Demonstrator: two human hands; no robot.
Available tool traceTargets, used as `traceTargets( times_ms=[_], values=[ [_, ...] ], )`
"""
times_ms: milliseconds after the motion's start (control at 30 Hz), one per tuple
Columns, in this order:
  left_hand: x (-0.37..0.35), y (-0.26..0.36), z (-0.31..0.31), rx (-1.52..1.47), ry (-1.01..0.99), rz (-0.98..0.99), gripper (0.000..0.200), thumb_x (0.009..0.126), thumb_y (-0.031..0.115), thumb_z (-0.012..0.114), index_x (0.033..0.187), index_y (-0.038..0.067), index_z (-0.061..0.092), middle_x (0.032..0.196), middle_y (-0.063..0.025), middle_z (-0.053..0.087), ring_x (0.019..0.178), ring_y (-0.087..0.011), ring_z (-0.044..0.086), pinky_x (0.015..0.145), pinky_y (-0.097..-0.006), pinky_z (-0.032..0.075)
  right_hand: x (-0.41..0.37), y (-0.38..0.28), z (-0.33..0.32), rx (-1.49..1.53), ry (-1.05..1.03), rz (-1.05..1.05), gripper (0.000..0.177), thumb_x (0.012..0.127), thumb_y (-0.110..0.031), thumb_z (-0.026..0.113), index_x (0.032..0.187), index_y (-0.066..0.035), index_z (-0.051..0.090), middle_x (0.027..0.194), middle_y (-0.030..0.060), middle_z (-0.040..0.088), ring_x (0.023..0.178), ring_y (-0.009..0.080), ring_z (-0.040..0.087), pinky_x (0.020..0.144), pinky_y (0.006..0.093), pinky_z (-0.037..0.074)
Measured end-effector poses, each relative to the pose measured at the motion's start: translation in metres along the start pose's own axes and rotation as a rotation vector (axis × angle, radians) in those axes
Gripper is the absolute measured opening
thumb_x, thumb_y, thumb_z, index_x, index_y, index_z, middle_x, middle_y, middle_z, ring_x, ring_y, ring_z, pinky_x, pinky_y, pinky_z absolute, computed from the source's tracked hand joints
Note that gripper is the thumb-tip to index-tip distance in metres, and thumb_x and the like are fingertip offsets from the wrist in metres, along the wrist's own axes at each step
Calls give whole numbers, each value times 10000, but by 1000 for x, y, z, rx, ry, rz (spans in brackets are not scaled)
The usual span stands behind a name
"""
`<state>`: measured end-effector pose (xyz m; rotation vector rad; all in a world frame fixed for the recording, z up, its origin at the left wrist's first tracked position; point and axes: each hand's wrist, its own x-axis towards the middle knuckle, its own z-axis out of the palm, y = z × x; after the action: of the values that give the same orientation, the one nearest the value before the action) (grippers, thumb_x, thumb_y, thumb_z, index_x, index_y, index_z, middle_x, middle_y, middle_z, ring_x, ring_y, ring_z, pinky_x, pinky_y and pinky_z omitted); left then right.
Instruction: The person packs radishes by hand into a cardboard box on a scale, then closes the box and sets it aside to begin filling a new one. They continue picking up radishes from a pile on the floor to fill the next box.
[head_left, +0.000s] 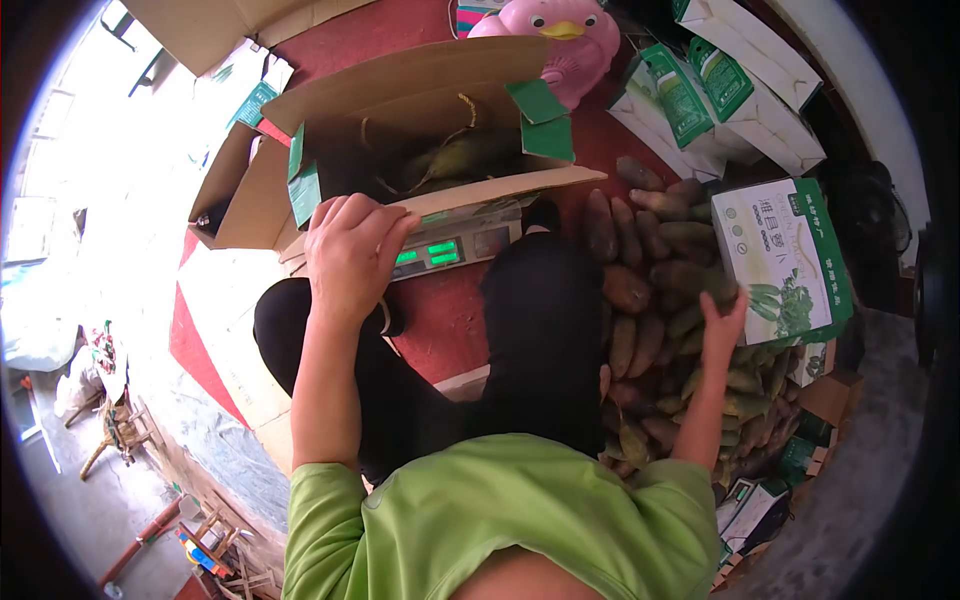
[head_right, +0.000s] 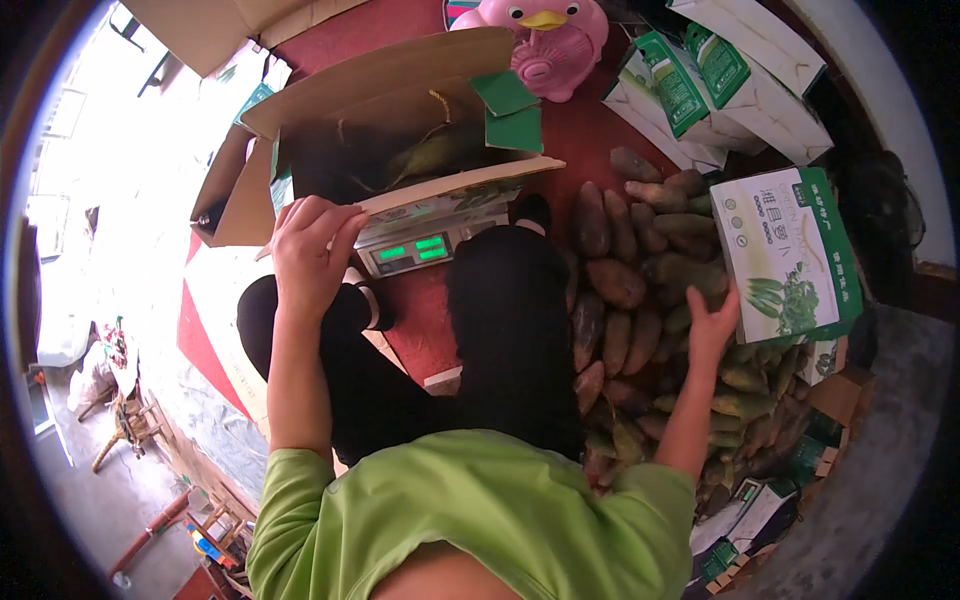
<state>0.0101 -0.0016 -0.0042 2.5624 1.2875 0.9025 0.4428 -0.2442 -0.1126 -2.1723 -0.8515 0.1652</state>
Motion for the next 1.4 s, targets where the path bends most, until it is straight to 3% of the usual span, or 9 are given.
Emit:
traceTargets(
  times_ms=[267, 500, 567, 600, 667, 833, 1033, 1200, 1400],
  values=[
    [0, -4, -2, -15, 56, 24, 85, 764, 140, 690, 799, 63, 687, 722, -37, 587, 703, -207, 568, 705, -327, 429, 55, -227, -18, 782, -59, -448, 526, 817, -13, 623, 1284, 72, 396, 1253, 150, 490, 1161, 214, 472, 1019, 334, 321],
    [0, -7, -1, 3, 74, 18, 111, 773, 197, 684, 801, 90, 684, 741, -21, 587, 744, -216, 579, 724, -356, 431, 58, -353, 49, 724, -620, -637, 405, 766, -64, 653, 1150, -7, 539, 1054, 96, 610, 965, 211, 598, 836, 332, 473],
    [0, -6, -3, 4, 71, 15, 108, 775, 194, 685, 796, 89, 684, 741, -21, 589, 745, -216, 583, 720, -356, 431, 50, -381, 85, 694, -618, -963, 430, 744, -100, 731, 1111, 16, 540, 1043, 85, 598, 886, 117, 593, 760, 268, 492],
    [-1, -6, -3, 3, 67, 15, 108, 775, 194, 685, 796, 89, 684, 741, -21, 589, 745, -216, 583, 720, -356, 431, 37, -386, 95, 340, -290, -1217, 464, 744, -65, 719, 1155, -1, 515, 1046, 118, 598, 910, 162, 603, 810, 308, 506],
    [-1, -7, -4, -3, 79, 2, 110, 771, 195, 688, 790, 87, 683, 738, -22, 589, 741, -217, 583, 717, -357, 430, 29, -391, 146, 263, -413, -1159, 458, 669, -258, 702, 1054, -42, 579, 1013, 174, 604, 908, 346, 601, 783, 418, 485],
    [-2, -9, -7, -4, 84, -18, 109, 770, 194, 688, 792, 87, 685, 729, -28, 589, 735, -219, 585, 718, -357, 430, -6, -395, 220, -192, -482, -1195, 556, 684, -284, 734, 1163, -73, 547, 1049, 124, 589, 1014, 303, 563, 828, 439, 452],
    [-5, -17, -11, 15, 115, -62, 105, 768, 200, 680, 799, 99, 685, 734, -24, 592, 744, -218, 589, 718, -366, 433, 29, -357, 204, 262, -448, -1037, 439, 739, -320, 683, 1083, -55, 618, 1028, 154, 625, 952, 320, 599, 810, 397, 480],
    [-9, -29, -8, -13, 103, -10, 108, 771, 233, 654, 780, 126, 663, 756, -40, 563, 751, -248, 560, 697, -378, 427, 59, -278, 156, 584, -481, -457, 274, 882, -151, 590, 1101, 12, 607, 1038, 69, 641, 957, 115, 576, 848, 263, 446],
    [-5, -20, -10, 46, 97, 13, 100, 744, 211, 686, 800, 130, 676, 745, -13, 548, 764, -213, 571, 728, -355, 428, 74, -151, 145, 334, -465, -53, 270, 886, -142, 568, 1101, 19, 598, 1041, 78, 623, 931, 142, 570, 840, 271, 432]
  ],
)
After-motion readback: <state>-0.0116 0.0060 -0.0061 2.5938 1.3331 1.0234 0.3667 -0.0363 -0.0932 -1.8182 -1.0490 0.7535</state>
